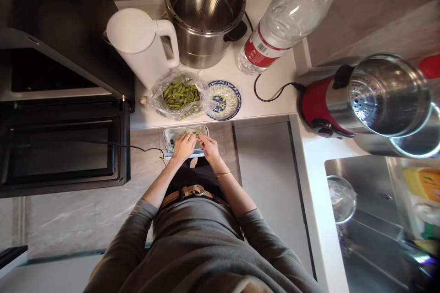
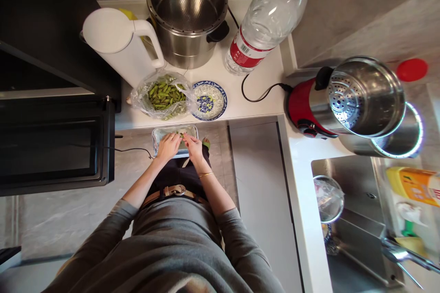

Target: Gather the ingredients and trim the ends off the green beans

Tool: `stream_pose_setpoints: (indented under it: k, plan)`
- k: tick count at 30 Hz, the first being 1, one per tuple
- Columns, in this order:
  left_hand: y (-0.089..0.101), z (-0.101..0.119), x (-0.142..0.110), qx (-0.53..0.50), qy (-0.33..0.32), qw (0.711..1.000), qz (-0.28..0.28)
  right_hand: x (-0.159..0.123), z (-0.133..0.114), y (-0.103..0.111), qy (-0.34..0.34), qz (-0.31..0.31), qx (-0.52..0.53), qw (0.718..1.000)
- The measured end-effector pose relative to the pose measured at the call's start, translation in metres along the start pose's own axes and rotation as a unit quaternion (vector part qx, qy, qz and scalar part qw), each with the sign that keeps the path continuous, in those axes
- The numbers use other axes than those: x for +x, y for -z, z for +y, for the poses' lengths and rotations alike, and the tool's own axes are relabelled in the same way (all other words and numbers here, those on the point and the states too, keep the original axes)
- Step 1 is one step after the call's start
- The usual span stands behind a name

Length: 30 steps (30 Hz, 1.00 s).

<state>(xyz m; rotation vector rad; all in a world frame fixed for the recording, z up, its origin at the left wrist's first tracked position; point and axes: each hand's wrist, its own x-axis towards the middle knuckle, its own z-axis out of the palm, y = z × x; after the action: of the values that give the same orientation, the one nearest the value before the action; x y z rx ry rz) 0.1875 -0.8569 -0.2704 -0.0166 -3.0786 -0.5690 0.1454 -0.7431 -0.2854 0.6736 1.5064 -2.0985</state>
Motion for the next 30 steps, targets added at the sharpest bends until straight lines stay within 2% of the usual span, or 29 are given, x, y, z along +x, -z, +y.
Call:
stream_pose_setpoints:
  k: [7,10,15,20,25,30]
  plan:
    - [-0.005,0.005,-0.001,-0.071,0.035,0.997,0.016,-0.004,0.010,-0.011,0.029,0.032,0.039,0.998]
    - [-0.011,0.005,-0.003,-0.113,0.049,0.992,0.028,-0.008,0.013,-0.015,0.047,0.043,0.023,0.998]
    - [-0.019,0.007,-0.004,-0.191,0.077,0.978,0.046,-0.012,0.015,-0.020,0.068,0.052,0.014,0.996]
    - [-0.018,0.010,-0.003,-0.269,0.125,0.953,0.058,-0.013,0.016,-0.023,0.072,0.041,0.039,0.996]
    - [-0.016,0.018,-0.002,-0.359,0.187,0.911,0.074,-0.015,0.016,-0.025,0.077,0.031,0.054,0.995]
    - [-0.018,0.021,0.004,-0.500,0.246,0.827,0.073,-0.018,0.014,-0.025,0.087,0.039,0.024,0.995]
